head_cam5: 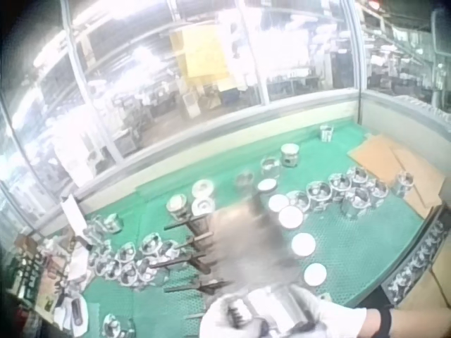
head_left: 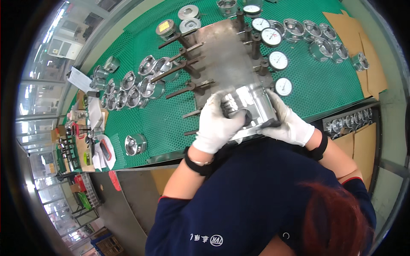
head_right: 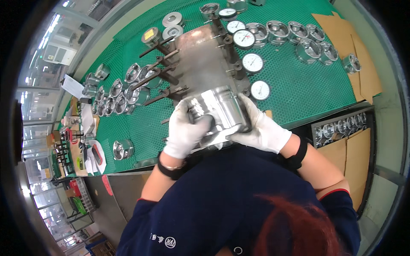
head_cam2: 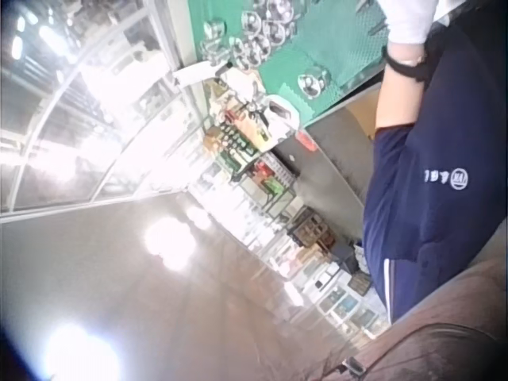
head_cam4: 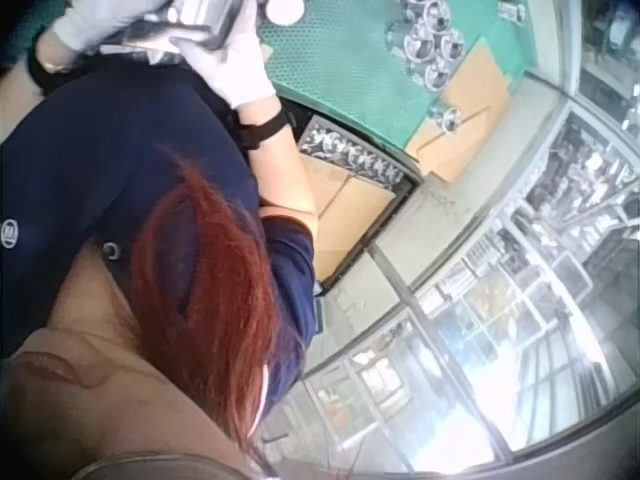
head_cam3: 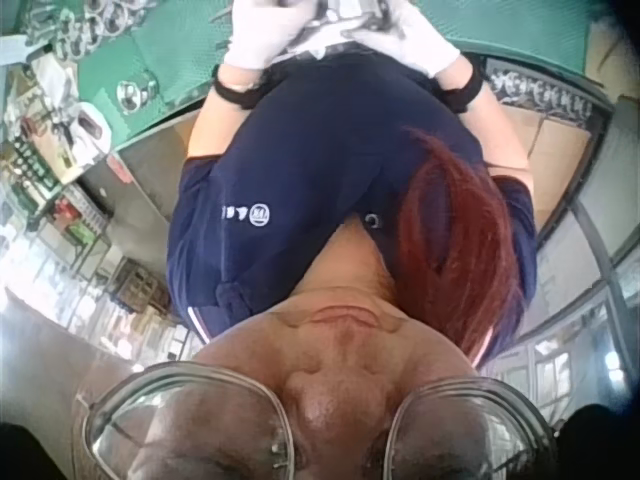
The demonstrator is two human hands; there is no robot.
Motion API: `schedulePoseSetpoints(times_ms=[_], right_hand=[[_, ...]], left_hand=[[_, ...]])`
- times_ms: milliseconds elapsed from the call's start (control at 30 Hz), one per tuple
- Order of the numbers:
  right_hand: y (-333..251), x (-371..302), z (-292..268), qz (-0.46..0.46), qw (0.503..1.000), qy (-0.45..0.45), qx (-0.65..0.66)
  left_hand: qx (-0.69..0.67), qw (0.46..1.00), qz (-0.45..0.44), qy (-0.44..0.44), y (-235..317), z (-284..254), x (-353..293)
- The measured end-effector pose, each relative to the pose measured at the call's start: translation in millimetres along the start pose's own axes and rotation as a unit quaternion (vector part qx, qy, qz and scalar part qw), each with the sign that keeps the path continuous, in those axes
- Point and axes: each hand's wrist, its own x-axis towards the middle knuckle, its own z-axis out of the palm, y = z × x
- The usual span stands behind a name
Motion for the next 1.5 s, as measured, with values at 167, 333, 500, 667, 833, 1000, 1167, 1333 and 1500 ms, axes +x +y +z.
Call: schedulePoseSetpoints(times_ms=[167,333,500,667,833,1000,1167,1333,1500], right_hand=[[-67.8,-0.3,-45.0,0.048,0.979,0.041,0.193],[-0.5,-31.7,-141.2,-0.060,0.878,0.304,0.364],[52.9,12.6,-210.0,0.101,0.891,0.415,0.155],[114.2,58.4,-236.5,0.202,0.857,0.434,0.189],[145.7,94.8,-254.8,0.237,0.854,0.434,0.163],[144.7,90.8,-247.9,0.180,0.859,0.447,0.173],[136.3,78.9,-248.4,0.147,0.835,0.411,0.334],[125.6,94.8,-221.0,0.150,0.855,0.381,0.319],[153.6,103.8,-208.1,0.183,0.848,0.413,0.278]], left_hand=[[-0.167,0.973,-0.013,-0.160,56.2,-25.5,-15.1],[-0.040,0.986,-0.014,0.163,13.6,-106.3,0.2],[0.475,0.783,-0.236,0.325,-162.6,-263.0,-75.7],[0.567,0.717,-0.344,0.217,-213.2,-278.9,-88.5],[0.528,0.700,-0.328,0.353,-213.3,-273.5,-80.5],[0.603,0.672,-0.383,0.195,-230.9,-291.3,-106.8],[0.550,0.691,-0.427,0.194,-220.8,-282.3,-94.5],[0.442,0.734,-0.439,0.271,-257.0,-303.6,-131.6],[0.208,0.826,-0.433,0.295,-254.1,-285.4,-132.7]])
